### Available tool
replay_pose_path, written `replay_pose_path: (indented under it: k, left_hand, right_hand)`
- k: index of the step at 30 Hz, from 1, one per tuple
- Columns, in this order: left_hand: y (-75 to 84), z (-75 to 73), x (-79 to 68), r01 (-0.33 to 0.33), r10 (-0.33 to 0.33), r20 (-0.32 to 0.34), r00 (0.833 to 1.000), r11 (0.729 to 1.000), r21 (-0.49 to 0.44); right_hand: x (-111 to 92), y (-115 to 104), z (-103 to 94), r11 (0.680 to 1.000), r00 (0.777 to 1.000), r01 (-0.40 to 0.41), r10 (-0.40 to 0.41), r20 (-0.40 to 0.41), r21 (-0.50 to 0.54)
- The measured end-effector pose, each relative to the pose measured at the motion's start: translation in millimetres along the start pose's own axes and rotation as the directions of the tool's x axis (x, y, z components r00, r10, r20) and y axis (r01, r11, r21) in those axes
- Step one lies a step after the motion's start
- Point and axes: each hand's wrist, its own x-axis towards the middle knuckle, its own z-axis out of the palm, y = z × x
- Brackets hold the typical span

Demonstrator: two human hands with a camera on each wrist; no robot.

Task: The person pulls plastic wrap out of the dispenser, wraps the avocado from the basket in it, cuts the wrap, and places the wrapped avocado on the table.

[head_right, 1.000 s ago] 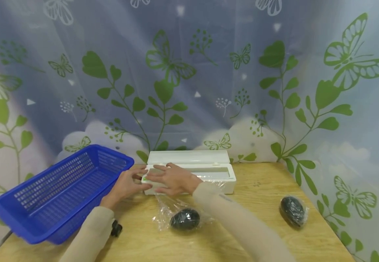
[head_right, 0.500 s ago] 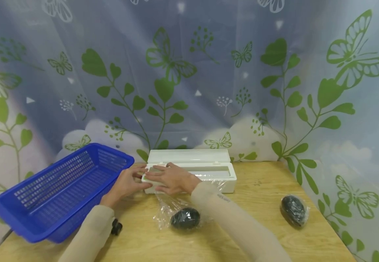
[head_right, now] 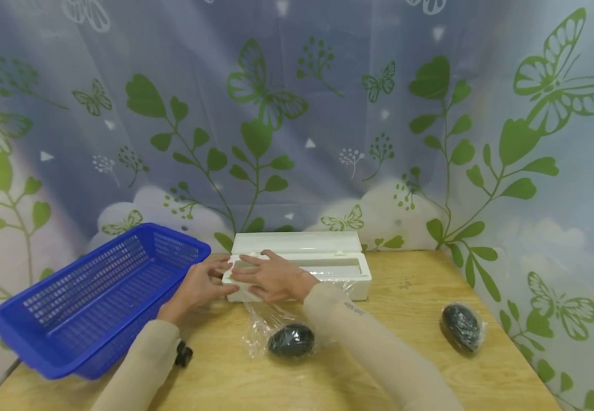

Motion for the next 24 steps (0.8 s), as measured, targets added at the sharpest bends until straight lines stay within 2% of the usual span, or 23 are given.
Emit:
replay_pose_path:
  k: [8, 14, 24]
  left_hand:
    - [0.7, 2.2, -0.1, 0.025, -0.025, 0.011, 1.0, 0.999, -0.034]
    - [1.8, 4.3, 0.8, 0.018, -0.017, 0.014, 1.0, 0.999, -0.03]
    - [1.1, -0.3, -0.2, 0.033, -0.033, 0.009, 0.999, 0.999, -0.035]
  right_hand:
    - [-7.0, 2.9, 1.3, 1.0, 1.0, -0.018, 0.018, 0.0, 0.0]
    - [-15.3, 5.7, 0.8, 1.0, 1.0, -0.025, 0.025, -0.001, 0.003]
    - [-33.9, 11.7, -2.0, 1.0, 1.0, -0.02, 0.021, -0.021, 0.016]
